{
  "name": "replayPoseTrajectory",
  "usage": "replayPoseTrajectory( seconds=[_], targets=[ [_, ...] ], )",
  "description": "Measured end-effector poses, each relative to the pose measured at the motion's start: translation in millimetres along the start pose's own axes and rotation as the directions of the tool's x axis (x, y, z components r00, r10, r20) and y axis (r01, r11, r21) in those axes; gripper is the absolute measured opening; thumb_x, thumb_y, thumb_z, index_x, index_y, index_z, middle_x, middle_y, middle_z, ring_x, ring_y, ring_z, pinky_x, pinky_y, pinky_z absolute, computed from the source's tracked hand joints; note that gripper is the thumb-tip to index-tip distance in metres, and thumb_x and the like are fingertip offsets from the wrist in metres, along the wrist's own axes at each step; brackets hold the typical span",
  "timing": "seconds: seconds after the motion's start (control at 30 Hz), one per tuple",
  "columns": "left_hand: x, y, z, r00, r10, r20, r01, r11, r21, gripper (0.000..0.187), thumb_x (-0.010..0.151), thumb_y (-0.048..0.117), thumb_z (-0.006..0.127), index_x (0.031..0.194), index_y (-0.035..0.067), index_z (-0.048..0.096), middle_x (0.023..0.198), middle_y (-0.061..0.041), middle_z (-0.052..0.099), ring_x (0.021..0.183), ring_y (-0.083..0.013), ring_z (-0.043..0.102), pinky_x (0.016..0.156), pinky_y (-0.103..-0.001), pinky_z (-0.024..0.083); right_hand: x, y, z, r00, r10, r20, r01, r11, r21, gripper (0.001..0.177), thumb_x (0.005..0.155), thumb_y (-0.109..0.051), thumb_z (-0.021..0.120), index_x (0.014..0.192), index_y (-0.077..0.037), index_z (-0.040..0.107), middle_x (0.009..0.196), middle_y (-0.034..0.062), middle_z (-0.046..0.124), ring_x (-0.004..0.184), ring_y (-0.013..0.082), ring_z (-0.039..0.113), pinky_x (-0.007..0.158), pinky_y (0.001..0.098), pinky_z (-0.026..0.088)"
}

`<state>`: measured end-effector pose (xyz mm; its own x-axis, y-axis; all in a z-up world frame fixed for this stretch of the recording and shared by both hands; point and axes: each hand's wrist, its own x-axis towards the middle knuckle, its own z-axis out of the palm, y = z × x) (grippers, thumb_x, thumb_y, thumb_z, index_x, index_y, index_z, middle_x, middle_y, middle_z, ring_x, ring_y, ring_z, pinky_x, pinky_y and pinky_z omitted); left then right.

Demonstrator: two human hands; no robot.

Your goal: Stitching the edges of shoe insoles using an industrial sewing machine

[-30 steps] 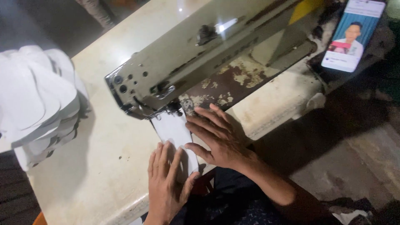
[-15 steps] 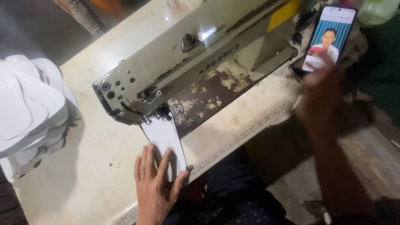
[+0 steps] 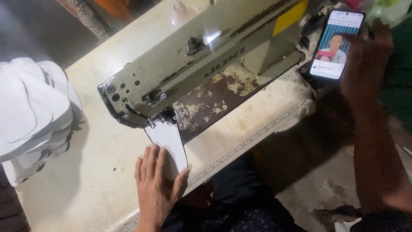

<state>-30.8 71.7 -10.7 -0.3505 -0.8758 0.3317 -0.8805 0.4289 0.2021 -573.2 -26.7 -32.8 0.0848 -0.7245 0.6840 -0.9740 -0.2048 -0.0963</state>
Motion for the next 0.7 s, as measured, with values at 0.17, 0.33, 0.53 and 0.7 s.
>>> replayPoseTrajectory(
  seconds=[0.17, 0.33, 0.53, 0.7],
  targets=[
    [8, -1, -3, 0.997, -0.056, 0.059, 0.057, 0.998, -0.009, 0.083, 0.088, 0.061, 0.064, 0.148, 0.007, 0.047, 0.157, -0.021, 0.047, 0.15, -0.0375, 0.04, 0.124, -0.056, 0.027, 7, 3, 3, 0.997, 0.082, 0.006, -0.082, 0.996, 0.041, 0.052, 0.12, -0.009, 0.035, 0.121, 0.018, 0.08, 0.149, 0.0414, 0.051, 0.125, 0.0536, 0.052, 0.105, 0.0573, 0.036],
    [14, 1, -5, 0.994, -0.08, 0.078, 0.079, 0.997, 0.007, 0.08, 0.09, 0.06, 0.062, 0.148, 0.006, 0.048, 0.158, -0.021, 0.045, 0.15, -0.0375, 0.039, 0.124, -0.055, 0.026, -18, 37, 22, 0.997, 0.078, 0.03, -0.074, 0.99, -0.122, 0.051, 0.125, -0.024, 0.049, 0.145, 0.013, 0.078, 0.16, 0.0338, 0.048, 0.152, 0.0439, 0.034, 0.113, 0.0577, 0.032],
    [20, -1, -5, 0.993, -0.089, 0.079, 0.09, 0.996, -0.019, 0.075, 0.091, 0.055, 0.063, 0.147, 0.006, 0.05, 0.157, -0.021, 0.046, 0.15, -0.0369, 0.039, 0.124, -0.055, 0.026, -8, 32, 15, 0.999, 0.033, 0.01, -0.031, 0.994, -0.104, 0.053, 0.132, -0.016, 0.042, 0.136, 0.013, 0.087, 0.159, 0.0395, 0.047, 0.136, 0.0575, 0.049, 0.106, 0.0606, 0.037],
    [23, -8, -9, 0.989, -0.094, 0.118, 0.103, 0.992, -0.075, 0.071, 0.093, 0.053, 0.061, 0.147, 0.007, 0.05, 0.16, -0.022, 0.042, 0.152, -0.0387, 0.034, 0.124, -0.057, 0.022, -17, 33, 23, 0.989, 0.109, 0.097, -0.1, 0.991, -0.089, 0.061, 0.128, -0.013, 0.034, 0.144, 0.015, 0.086, 0.162, 0.0443, 0.047, 0.142, 0.0568, 0.044, 0.114, 0.0591, 0.028]
  ],
)
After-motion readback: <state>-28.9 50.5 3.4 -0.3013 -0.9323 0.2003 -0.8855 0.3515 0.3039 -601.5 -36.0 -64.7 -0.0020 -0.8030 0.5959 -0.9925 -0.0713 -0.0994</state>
